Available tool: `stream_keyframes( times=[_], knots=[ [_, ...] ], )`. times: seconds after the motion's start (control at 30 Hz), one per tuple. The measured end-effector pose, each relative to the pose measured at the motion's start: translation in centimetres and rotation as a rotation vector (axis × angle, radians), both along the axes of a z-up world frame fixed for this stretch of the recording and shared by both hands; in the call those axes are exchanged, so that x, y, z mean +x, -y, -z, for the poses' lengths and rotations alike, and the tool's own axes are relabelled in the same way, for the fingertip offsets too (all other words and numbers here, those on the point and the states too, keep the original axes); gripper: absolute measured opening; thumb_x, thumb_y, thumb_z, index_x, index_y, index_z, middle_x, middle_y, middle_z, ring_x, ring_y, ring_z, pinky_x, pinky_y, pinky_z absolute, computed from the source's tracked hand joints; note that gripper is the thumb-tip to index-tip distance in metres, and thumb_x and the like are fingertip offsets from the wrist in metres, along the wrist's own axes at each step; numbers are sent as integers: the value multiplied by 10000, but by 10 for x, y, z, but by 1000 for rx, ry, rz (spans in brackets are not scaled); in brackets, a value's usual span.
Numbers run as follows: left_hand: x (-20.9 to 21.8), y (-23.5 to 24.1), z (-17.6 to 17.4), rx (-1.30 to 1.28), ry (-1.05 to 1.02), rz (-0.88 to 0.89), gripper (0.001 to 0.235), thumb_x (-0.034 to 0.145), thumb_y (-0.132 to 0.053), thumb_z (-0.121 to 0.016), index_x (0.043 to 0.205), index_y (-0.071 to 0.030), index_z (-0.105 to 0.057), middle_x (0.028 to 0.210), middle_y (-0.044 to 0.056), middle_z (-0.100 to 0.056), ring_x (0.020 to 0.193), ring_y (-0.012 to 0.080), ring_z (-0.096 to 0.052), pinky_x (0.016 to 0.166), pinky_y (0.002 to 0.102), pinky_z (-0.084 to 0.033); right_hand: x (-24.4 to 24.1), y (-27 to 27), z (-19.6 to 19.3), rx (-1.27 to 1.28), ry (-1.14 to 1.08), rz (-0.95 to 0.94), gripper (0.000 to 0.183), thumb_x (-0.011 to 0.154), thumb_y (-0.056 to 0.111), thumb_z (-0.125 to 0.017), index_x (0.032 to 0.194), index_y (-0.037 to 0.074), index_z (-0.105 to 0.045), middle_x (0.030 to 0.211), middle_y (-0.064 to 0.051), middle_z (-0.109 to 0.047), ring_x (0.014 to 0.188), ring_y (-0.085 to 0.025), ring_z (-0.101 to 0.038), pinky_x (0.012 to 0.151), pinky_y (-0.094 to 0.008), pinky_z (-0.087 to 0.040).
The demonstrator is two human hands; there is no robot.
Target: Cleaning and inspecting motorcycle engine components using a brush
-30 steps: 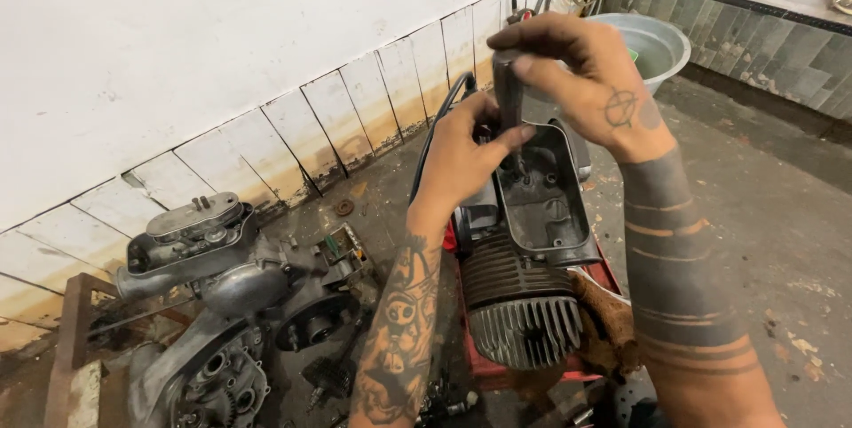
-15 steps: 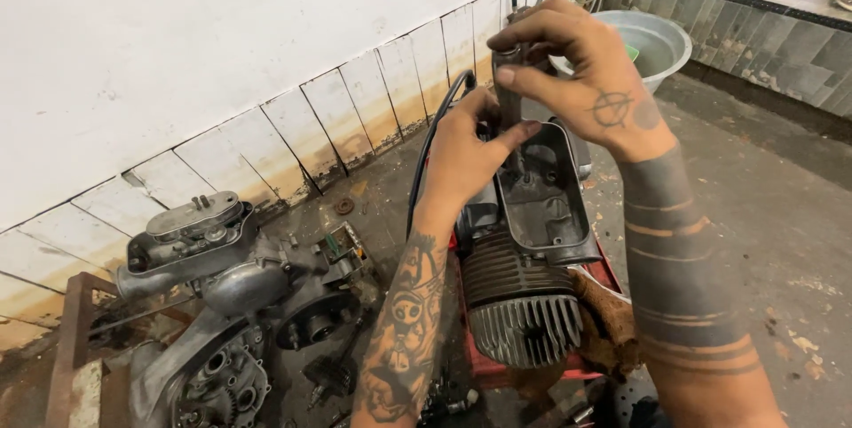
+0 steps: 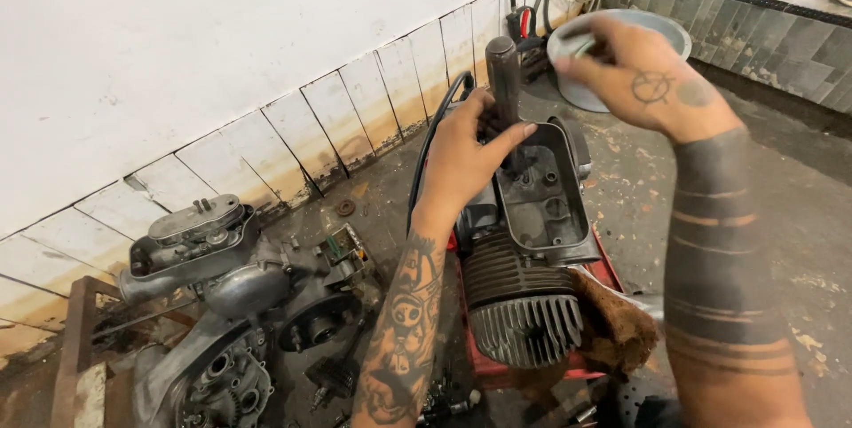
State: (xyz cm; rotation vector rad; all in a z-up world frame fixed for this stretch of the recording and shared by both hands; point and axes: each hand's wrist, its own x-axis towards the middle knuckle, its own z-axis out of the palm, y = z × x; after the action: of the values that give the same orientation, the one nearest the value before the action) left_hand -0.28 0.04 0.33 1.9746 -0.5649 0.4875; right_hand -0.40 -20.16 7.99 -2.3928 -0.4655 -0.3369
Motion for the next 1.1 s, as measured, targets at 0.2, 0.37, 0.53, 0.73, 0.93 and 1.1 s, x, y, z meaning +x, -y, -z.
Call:
stream_keyframes(
  times=[0.2,0.37,0.53,0.73,0.93,1.1],
  knots=[
    [-3,0,0,-14,65,-7,373,839,-383,-773,1067,-105,-670,914,84,-737,845,263,-714,735,368,-559,6,8,14,-322,-779,126,846,913,612,-550,1559,126,-301,1543,-265,-409,1470,-414,-362,1266,-582,-232],
    [-1,-2,-2,-4,46,8,379,869,-479,-748,958,-128,-635,862,126,-705,901,351,-723,731,439,-582,29,6,59,-44,-884,98,878,911,329,-731,1639,225,-251,1295,-361,-635,1075,-483,-709,938,-503,-577],
    [0,1,-6,46,36,22,474,922,-500,-678,1035,-41,-638,893,199,-703,893,397,-718,733,481,-591,43,15,90,-268,-438,-4,75,888,135,-468,853,75,-496,651,-99,-604,499,-252,-628,487,-374,-518],
    [-2,1,-9,8,78,9,466,937,-523,-659,991,-62,-612,843,169,-693,824,363,-732,657,448,-594,38,7,69,-307,-459,44,274,905,164,-443,1120,84,-594,887,-151,-731,679,-299,-640,634,-418,-516],
    [22,-1,9,-113,188,4,439,969,-474,-675,1035,-49,-588,877,237,-692,825,401,-736,651,480,-590,54,20,86,-347,-237,22,488,921,293,-452,1356,96,-552,1283,-127,-698,1077,-349,-683,946,-481,-517],
    [27,3,11,-286,210,57,358,1002,-461,-650,1010,-110,-577,860,124,-704,775,262,-727,678,374,-616,45,37,67,-355,-307,59,589,928,364,-437,1478,159,-484,1576,22,-471,1407,-219,-464,1188,-375,-348]
  ],
)
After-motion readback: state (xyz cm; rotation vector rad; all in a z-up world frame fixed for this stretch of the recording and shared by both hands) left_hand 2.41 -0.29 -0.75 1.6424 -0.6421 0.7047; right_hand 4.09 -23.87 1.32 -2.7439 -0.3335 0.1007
